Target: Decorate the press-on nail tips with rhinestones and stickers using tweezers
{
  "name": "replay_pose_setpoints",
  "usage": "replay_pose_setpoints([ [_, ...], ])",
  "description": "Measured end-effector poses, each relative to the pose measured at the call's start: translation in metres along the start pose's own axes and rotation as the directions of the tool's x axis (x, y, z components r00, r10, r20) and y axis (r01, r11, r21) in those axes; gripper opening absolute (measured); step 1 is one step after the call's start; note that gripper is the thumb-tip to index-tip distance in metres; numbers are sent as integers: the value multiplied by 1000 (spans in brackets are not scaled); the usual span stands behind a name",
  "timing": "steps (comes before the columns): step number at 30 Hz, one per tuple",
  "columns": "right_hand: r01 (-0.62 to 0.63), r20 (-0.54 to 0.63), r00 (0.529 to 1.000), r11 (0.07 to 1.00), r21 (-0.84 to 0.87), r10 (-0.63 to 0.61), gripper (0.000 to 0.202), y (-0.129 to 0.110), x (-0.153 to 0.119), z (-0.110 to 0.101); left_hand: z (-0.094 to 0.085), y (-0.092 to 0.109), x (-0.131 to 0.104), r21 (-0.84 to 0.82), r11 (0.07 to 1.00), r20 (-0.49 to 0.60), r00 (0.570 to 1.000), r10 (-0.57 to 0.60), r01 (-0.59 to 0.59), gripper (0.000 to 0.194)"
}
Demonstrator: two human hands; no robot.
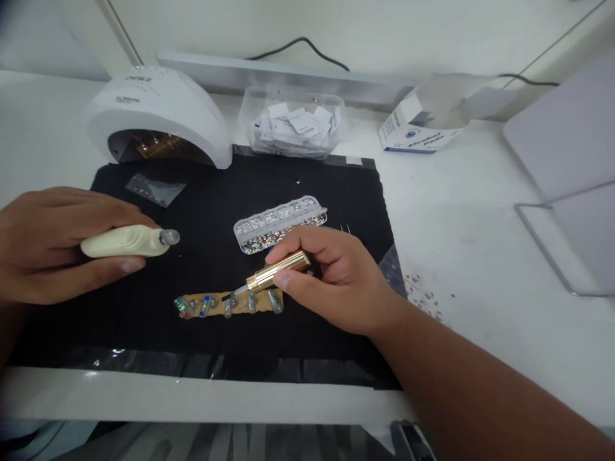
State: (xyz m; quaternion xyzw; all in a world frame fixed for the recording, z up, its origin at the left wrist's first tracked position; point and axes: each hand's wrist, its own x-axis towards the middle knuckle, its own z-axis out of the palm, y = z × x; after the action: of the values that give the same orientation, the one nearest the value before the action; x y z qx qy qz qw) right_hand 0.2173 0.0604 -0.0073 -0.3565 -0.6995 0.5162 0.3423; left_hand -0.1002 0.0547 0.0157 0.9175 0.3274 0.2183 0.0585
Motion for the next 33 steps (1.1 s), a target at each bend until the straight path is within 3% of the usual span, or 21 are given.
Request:
replay_pose_setpoints([
  [20, -3, 59, 998, 1000, -23, 5, 10, 4, 4, -1, 0, -3, 2, 33, 998, 7, 999, 49, -49, 22],
  [33, -86, 30, 996, 986, 140, 83, 7, 10, 4, -3, -1, -3, 1, 25, 999, -21, 999, 40, -40, 19],
])
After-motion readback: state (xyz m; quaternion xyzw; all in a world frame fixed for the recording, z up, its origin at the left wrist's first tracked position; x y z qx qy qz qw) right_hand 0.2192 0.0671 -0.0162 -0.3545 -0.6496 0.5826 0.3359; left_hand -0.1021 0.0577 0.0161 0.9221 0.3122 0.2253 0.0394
